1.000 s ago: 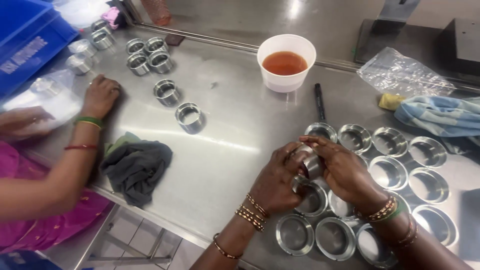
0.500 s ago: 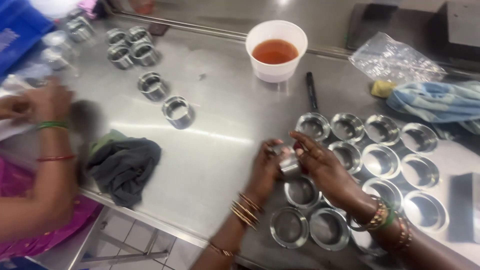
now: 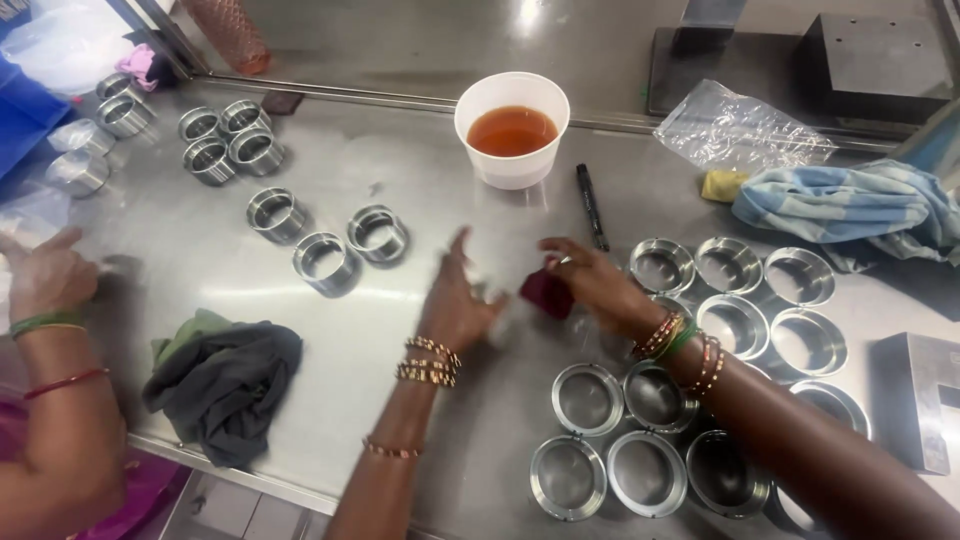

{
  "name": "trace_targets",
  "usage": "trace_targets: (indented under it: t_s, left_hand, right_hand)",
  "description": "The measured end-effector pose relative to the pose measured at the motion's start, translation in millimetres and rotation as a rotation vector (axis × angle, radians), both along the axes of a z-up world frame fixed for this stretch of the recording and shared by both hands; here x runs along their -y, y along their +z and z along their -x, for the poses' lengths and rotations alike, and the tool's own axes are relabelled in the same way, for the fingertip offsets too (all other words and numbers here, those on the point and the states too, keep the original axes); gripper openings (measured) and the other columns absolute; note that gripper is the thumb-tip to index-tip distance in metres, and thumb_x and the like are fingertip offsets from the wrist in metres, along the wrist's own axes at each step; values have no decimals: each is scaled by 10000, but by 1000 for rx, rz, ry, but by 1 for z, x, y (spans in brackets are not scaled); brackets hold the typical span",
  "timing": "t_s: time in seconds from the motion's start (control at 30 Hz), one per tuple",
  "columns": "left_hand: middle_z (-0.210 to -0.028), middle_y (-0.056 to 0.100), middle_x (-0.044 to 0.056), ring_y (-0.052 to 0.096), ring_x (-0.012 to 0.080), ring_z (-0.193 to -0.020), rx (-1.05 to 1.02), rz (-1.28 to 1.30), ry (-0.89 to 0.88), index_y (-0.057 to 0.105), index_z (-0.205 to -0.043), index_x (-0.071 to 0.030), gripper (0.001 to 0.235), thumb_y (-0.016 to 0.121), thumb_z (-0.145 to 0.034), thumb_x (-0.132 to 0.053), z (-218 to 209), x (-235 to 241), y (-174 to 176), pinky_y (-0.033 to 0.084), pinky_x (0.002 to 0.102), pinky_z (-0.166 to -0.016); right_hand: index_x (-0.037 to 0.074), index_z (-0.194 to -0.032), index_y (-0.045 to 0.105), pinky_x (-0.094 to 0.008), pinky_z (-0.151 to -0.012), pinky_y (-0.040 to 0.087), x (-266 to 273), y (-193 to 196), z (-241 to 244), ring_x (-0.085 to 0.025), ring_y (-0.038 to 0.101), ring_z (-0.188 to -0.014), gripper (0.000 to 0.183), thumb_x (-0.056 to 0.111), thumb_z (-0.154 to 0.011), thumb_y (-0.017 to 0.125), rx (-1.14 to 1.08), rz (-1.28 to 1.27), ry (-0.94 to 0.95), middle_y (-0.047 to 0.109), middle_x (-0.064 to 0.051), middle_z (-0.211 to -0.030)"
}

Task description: Arranging, marking, and cleaning metal ring components on a metal workbench.

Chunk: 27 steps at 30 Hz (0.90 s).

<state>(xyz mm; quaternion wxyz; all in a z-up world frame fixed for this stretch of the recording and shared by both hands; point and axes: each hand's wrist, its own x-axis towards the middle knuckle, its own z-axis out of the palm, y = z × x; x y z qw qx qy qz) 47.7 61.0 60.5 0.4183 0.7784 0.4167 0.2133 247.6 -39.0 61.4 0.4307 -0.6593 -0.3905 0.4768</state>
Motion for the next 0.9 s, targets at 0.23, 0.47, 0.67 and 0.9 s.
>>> trace_targets:
  t_s: [0.23,0.47,0.67,0.9]
  left_hand:
    - [-1321,509,185,571,371,-1199,-511,22,-195,194,-1587,-170,1217,900,-620,-390,12,73,29,515,449,-1005]
    - [-1422,534,152,572,344,-1291,-55,-153,-68,499,-1423,-118,820,797,-694,-347,23,77,-5,518,420,-1080]
    - [-1234,648,235,680,377,-1083,-22,-269,-94,550,-1322,-42,661,800,-756,-276,21,87,43,573,421,-936]
    - [-1309,576,222,732,261,-957,231,-70,80,433,-1451,-37,674,724,-921,-335,24,103,-2,626,356,-752]
  right_hand:
    - [20,-1385,579,-335,-933,567,29,21,11,-211,641,-1076,388,152,-1037,471,-283,-79,94,641,-190,-1250]
    - [49,-1331,590,-333,-956,561,43,31,24,-247,647,-1156,373,94,-972,499,226,-109,88,638,-144,-1330]
    - [-13,-1322,567,-330,-1074,483,50,47,53,-274,584,-1321,466,-108,-883,443,621,-301,331,520,-117,-1519]
    - [10,-1423,470,-349,-1135,412,54,56,56,-259,517,-1367,663,-152,-782,418,478,-143,322,469,-115,-1536]
